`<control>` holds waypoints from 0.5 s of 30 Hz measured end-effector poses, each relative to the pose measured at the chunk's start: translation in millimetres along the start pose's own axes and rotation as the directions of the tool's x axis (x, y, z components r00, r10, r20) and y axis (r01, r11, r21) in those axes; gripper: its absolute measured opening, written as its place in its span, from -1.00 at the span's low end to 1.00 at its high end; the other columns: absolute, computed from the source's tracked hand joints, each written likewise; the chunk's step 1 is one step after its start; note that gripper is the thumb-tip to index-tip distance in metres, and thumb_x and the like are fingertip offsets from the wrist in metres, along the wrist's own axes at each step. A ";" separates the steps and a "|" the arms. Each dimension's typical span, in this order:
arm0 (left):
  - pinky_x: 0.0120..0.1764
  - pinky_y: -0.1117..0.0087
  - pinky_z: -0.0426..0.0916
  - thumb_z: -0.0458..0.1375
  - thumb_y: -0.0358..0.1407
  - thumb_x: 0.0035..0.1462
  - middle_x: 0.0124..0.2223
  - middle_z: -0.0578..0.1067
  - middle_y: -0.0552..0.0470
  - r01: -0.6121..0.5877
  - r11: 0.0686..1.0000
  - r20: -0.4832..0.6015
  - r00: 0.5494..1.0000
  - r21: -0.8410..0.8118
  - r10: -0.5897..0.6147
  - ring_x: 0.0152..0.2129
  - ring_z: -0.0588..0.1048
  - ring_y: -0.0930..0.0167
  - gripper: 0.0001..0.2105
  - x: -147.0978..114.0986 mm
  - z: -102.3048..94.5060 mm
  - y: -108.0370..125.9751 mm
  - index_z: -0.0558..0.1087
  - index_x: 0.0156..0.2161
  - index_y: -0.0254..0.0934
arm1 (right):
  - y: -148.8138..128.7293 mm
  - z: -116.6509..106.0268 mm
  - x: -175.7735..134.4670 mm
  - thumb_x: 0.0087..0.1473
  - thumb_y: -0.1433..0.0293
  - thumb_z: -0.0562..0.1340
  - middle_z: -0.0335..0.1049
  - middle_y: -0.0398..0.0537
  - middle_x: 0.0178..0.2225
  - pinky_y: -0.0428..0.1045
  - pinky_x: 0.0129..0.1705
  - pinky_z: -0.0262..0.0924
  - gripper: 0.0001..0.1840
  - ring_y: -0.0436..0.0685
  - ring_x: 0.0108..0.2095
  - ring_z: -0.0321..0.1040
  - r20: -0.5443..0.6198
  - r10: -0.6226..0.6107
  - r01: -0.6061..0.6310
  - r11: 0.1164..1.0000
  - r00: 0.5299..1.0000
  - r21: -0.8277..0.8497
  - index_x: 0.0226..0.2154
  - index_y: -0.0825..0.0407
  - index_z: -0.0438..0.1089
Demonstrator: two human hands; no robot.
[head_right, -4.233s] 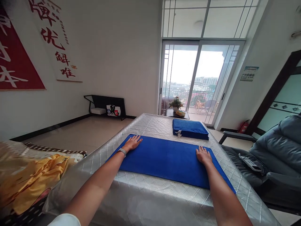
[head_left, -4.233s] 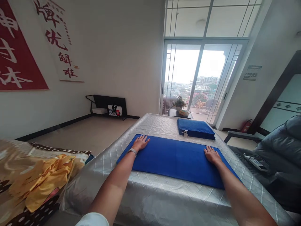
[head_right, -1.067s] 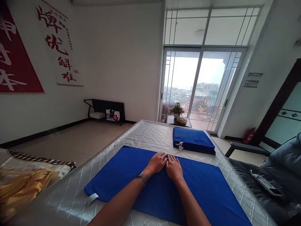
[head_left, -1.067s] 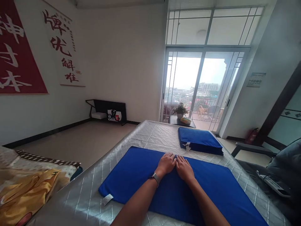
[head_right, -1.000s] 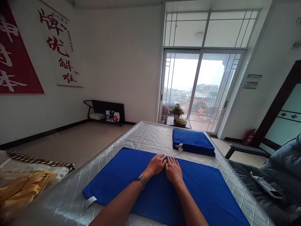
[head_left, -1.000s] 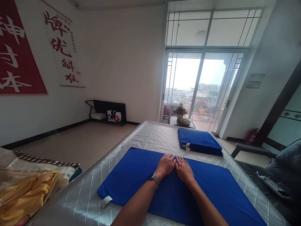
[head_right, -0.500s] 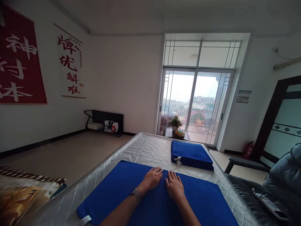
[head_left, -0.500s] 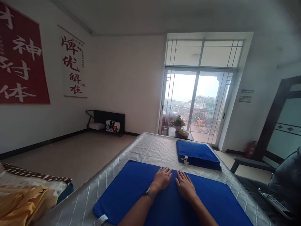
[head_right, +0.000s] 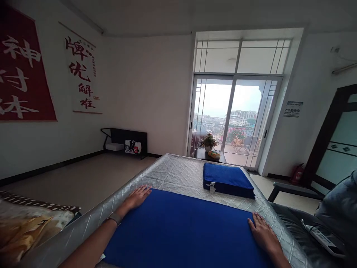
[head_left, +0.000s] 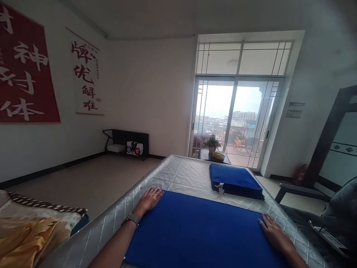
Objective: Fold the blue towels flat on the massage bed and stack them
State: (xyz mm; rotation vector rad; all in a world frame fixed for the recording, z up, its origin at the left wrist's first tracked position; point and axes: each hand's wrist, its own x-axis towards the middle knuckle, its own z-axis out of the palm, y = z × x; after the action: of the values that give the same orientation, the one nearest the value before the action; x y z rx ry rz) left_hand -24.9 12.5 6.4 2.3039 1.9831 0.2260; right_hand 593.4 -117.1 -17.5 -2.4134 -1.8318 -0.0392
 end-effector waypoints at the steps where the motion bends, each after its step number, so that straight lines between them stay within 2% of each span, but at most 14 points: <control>1: 0.36 0.08 -0.14 -0.23 -0.04 0.43 0.45 0.03 -0.07 0.029 1.000 -0.010 1.000 0.000 -0.029 0.40 -0.02 0.25 -0.45 -0.3 0.3 -10.1 0.11 0.41 -0.16 | 7.8 1.3 0.4 0.23 0.15 -0.15 -0.05 0.08 0.42 0.16 0.41 -0.18 -0.21 0.19 0.42 -0.16 -0.008 0.030 -0.030 1.000 1.000 0.006 0.37 0.22 0.08; 5: 0.36 0.07 -0.12 -0.23 0.01 0.42 0.45 0.02 -0.09 0.081 0.997 -0.031 0.996 -0.014 -0.082 0.39 0.00 0.21 -0.42 -0.2 4.0 -28.0 0.11 0.41 -0.18 | 14.9 3.1 -0.5 0.21 0.11 -0.18 -0.05 0.12 0.42 0.19 0.41 -0.21 -0.15 0.21 0.42 -0.16 -0.036 0.068 -0.067 0.998 0.997 0.019 0.38 0.26 0.04; 10: 0.35 0.06 -0.09 -0.25 0.05 0.41 0.45 0.03 -0.11 0.061 0.998 -0.063 0.996 0.004 -0.060 0.39 0.00 0.21 -0.39 0.5 8.5 -27.0 0.13 0.40 -0.19 | 16.4 4.5 0.9 0.18 0.10 -0.15 -0.01 0.13 0.41 0.20 0.40 -0.16 -0.15 0.22 0.41 -0.13 -0.041 0.042 -0.041 0.998 0.998 0.040 0.37 0.25 0.09; 15: 0.35 0.05 -0.08 -0.22 0.03 0.41 0.44 0.07 -0.06 0.077 0.997 -0.088 0.993 0.007 -0.076 0.38 0.04 0.18 -0.42 0.2 10.6 -26.2 0.16 0.39 -0.16 | 19.6 5.0 1.1 0.19 0.08 -0.19 -0.06 0.10 0.42 0.18 0.42 -0.21 -0.13 0.21 0.42 -0.19 -0.026 0.051 -0.049 0.997 0.998 0.055 0.37 0.27 0.06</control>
State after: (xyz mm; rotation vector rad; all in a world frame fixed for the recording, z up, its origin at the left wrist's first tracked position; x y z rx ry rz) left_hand -48.6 17.0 -8.5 2.2559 2.1137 0.3170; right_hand 612.2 -120.7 -23.8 -2.4089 -1.7376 -0.0178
